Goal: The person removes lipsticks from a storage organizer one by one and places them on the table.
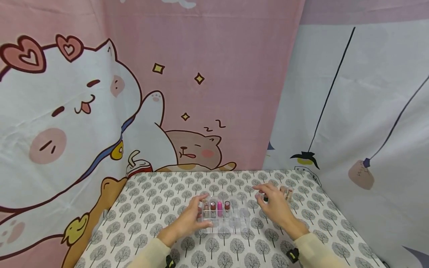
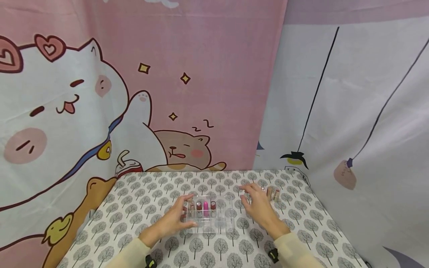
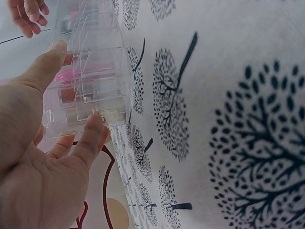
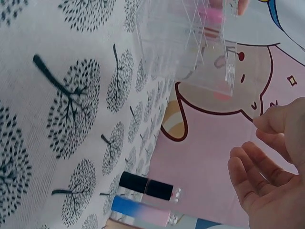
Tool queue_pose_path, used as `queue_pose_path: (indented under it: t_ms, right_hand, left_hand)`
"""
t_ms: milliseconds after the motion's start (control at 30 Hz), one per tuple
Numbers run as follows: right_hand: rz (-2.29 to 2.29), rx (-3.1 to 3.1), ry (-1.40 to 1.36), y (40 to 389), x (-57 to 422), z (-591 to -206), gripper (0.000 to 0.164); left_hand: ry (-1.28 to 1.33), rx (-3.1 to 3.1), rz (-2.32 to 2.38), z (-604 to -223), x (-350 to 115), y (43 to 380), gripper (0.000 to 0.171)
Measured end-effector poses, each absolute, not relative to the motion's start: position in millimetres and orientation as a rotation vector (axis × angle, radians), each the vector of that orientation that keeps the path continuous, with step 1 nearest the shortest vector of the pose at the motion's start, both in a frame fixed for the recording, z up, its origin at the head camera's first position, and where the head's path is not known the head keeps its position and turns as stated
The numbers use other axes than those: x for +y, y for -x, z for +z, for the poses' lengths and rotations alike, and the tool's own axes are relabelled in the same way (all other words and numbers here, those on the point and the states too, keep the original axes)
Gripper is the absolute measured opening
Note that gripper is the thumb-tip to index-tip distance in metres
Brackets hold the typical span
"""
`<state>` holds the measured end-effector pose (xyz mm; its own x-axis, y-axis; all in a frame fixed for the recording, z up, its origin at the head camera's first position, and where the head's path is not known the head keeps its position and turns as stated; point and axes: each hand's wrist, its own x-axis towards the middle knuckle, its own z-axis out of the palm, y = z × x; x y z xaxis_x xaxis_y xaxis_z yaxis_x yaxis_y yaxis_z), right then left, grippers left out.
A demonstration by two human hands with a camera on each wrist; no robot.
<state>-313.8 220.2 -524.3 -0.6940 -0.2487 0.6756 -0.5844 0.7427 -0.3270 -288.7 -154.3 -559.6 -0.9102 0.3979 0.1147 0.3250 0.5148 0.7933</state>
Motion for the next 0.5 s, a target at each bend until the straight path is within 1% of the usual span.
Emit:
queue_pose_path:
  t_ms: [500]
  right_hand:
    - [0.787, -2.352, -0.741, 315, 194, -533, 0.039]
  left_hand:
    - [-0.643, 2.667, 1.364, -558, -154, 288, 0.115]
